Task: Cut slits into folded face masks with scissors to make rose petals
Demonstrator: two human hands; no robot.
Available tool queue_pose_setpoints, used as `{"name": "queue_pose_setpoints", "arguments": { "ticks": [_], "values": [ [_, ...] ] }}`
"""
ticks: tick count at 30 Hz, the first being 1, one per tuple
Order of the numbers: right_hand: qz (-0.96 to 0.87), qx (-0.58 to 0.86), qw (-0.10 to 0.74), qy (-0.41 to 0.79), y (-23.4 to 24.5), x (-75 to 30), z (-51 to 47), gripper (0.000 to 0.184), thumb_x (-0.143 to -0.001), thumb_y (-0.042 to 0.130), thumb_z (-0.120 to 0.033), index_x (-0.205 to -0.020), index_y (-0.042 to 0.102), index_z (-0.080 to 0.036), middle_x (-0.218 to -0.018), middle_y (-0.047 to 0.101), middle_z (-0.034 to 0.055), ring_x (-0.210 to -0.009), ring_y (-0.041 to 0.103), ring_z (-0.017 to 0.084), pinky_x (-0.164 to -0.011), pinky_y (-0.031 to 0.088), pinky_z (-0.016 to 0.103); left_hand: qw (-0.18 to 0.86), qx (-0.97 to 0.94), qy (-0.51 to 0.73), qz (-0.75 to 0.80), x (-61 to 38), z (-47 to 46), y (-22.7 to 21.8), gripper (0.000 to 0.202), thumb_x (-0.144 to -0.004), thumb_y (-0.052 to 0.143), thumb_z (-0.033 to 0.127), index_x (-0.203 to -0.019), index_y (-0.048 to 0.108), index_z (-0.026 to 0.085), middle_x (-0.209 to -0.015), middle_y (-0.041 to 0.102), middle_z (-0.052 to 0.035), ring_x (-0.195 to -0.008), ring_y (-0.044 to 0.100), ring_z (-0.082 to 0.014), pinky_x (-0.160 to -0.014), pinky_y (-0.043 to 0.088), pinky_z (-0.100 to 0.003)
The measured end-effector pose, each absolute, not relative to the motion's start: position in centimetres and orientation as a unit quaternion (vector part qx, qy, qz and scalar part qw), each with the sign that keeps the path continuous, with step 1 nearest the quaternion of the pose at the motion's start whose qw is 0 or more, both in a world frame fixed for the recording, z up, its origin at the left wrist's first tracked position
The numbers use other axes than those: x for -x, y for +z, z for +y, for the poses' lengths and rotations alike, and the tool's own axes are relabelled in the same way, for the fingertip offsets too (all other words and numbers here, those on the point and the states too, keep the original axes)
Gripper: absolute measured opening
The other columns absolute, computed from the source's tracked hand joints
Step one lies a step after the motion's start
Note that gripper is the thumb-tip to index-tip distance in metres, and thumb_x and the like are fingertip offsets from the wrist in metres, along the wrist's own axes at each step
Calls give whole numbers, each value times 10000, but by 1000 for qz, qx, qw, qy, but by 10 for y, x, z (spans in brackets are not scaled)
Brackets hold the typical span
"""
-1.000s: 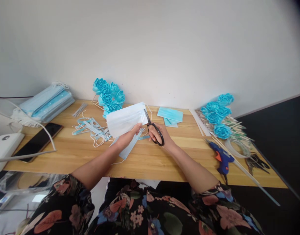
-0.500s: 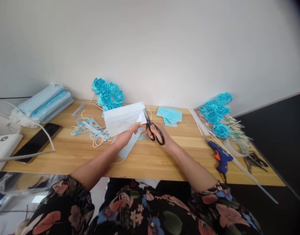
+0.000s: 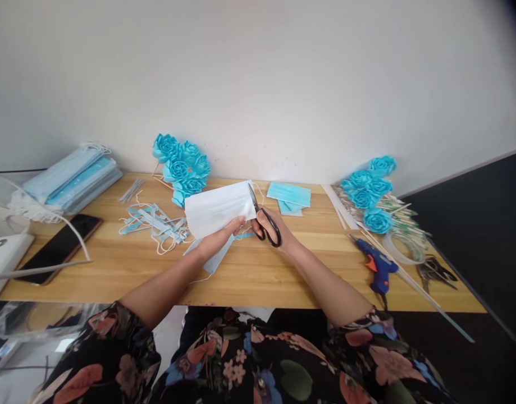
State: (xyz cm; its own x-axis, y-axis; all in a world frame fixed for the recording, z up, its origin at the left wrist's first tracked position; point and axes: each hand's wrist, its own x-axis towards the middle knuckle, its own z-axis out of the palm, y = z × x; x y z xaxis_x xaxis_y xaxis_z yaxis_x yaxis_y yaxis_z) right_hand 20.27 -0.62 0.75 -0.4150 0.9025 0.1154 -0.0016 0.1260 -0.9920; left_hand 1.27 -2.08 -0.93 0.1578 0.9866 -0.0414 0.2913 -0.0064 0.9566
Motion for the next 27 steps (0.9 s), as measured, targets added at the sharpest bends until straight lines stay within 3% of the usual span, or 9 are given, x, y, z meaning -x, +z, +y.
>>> {"name": "queue_pose_setpoints", "arguments": {
  "ticks": [4,14,20,27],
  "values": [
    [-619,360,418,558,4,-203,-4,606,-852,576,-823,-811,555,-218,-549,480,-70,-498,464,104,-747,596,336,453,-604,396,522,-15,-21,-14,516,-902,547,634,-584,467,237,-673,555,-10,-727,553,-197,-808,457,-331],
    [-606,369,432,557,6,-201,-6,588,-827,612,-823,-751,542,-244,-515,466,-59,-486,514,125,-696,600,338,457,-612,398,507,-19,-23,-9,495,-892,546,604,-574,452,236,-675,549,-18,-721,546,-197,-796,461,-342],
    [-594,375,443,557,3,-199,-6,576,-830,630,-805,-737,549,-243,-500,442,-64,-436,422,101,-640,596,323,455,-602,416,507,-21,-24,-8,486,-879,563,583,-552,460,239,-656,550,-22,-694,538,-193,-763,480,-341],
    [-600,381,454,537,0,-200,-3,624,-834,600,-825,-663,493,-234,-470,443,-72,-393,426,86,-545,560,296,462,-593,407,519,-23,-26,-3,475,-860,571,585,-547,471,242,-639,529,-20,-680,522,-192,-728,480,-336]
  ]
}}
